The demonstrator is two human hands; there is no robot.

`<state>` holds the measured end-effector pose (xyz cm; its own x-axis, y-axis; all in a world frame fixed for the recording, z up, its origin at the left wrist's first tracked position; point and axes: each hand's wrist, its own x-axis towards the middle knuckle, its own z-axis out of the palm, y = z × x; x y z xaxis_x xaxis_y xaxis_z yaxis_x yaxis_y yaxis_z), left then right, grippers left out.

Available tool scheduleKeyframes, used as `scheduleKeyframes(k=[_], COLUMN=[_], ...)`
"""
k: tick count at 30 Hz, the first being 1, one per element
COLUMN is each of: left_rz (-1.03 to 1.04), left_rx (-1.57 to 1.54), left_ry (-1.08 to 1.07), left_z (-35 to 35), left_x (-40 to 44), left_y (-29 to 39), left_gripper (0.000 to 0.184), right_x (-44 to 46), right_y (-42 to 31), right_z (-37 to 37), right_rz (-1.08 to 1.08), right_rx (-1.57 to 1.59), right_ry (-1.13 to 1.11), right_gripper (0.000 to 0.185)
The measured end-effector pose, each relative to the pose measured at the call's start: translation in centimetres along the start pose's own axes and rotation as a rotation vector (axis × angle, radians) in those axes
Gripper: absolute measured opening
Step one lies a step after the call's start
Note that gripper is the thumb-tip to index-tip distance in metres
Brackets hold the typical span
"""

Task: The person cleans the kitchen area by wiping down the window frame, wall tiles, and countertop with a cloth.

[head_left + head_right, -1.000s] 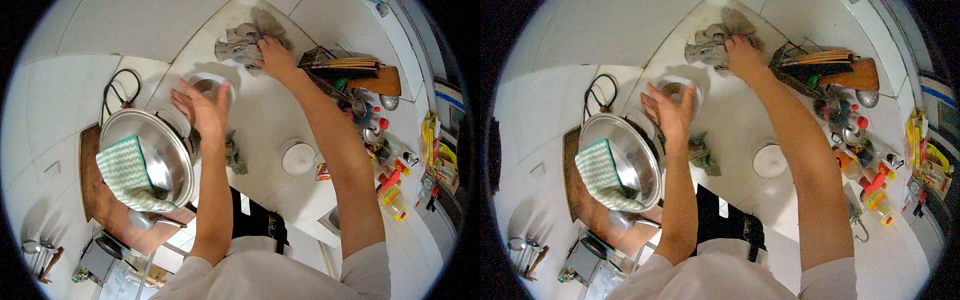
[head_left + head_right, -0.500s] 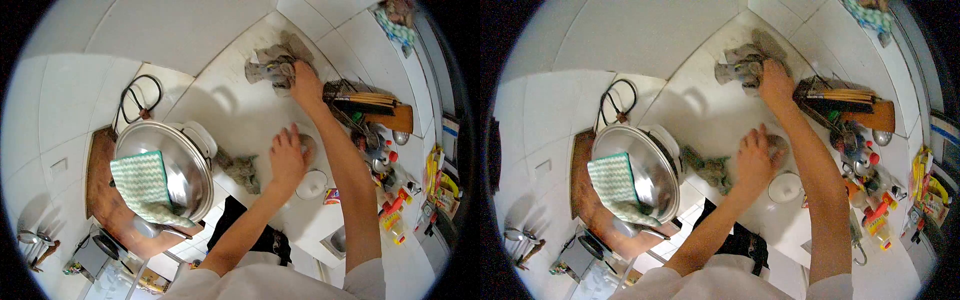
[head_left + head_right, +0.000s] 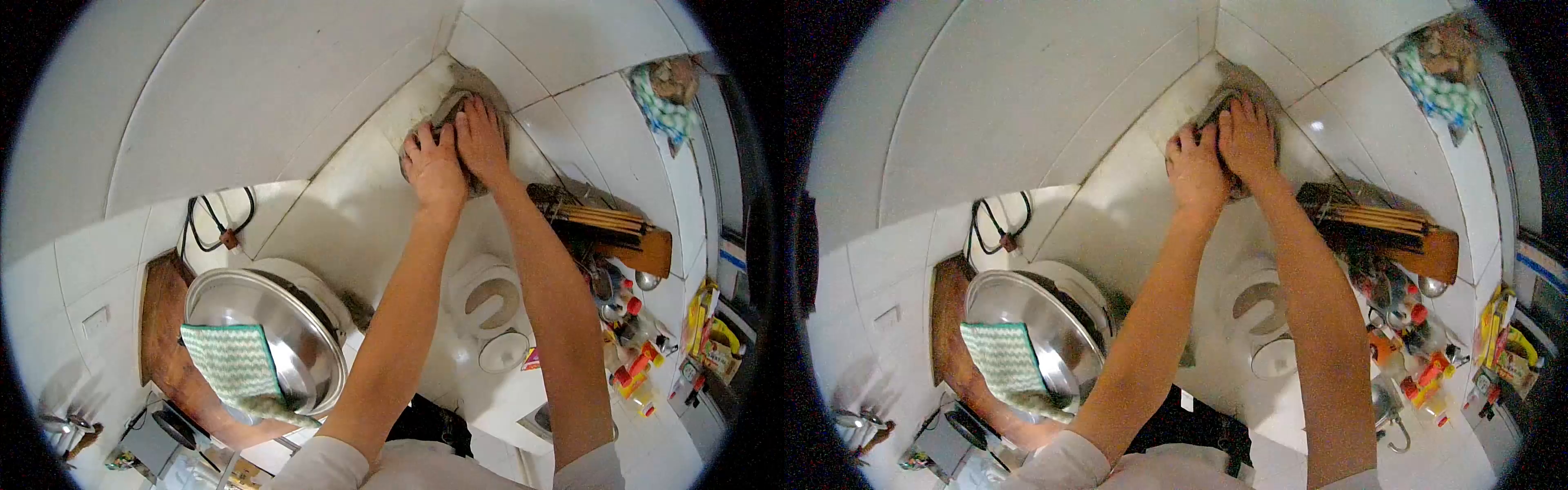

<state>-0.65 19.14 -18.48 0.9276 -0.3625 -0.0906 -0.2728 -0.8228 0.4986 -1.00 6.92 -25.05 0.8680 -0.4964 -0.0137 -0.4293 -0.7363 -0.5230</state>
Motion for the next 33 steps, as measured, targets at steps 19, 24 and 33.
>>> scheduleKeyframes(k=[19, 24, 33], left_rz=[-0.149, -0.281, -0.001], left_rx=[0.091, -0.163, 0.072], left_ry=[0.194, 0.149, 0.237], left_z=[-1.0, -3.8, -0.8], left_x=[-8.4, -18.0, -6.9], left_y=[-8.2, -10.0, -6.7], left_gripper=[0.042, 0.047, 0.058], right_x=[-3.4, -12.4, -6.9], right_y=[-4.5, -7.4, -4.9], right_z=[0.7, -0.7, 0.1], right_rz=[-0.253, -0.26, -0.239], right_rx=[0.016, 0.006, -0.168], right_ry=[-0.135, -0.309, 0.06], right_gripper=[0.036, 0.039, 0.059])
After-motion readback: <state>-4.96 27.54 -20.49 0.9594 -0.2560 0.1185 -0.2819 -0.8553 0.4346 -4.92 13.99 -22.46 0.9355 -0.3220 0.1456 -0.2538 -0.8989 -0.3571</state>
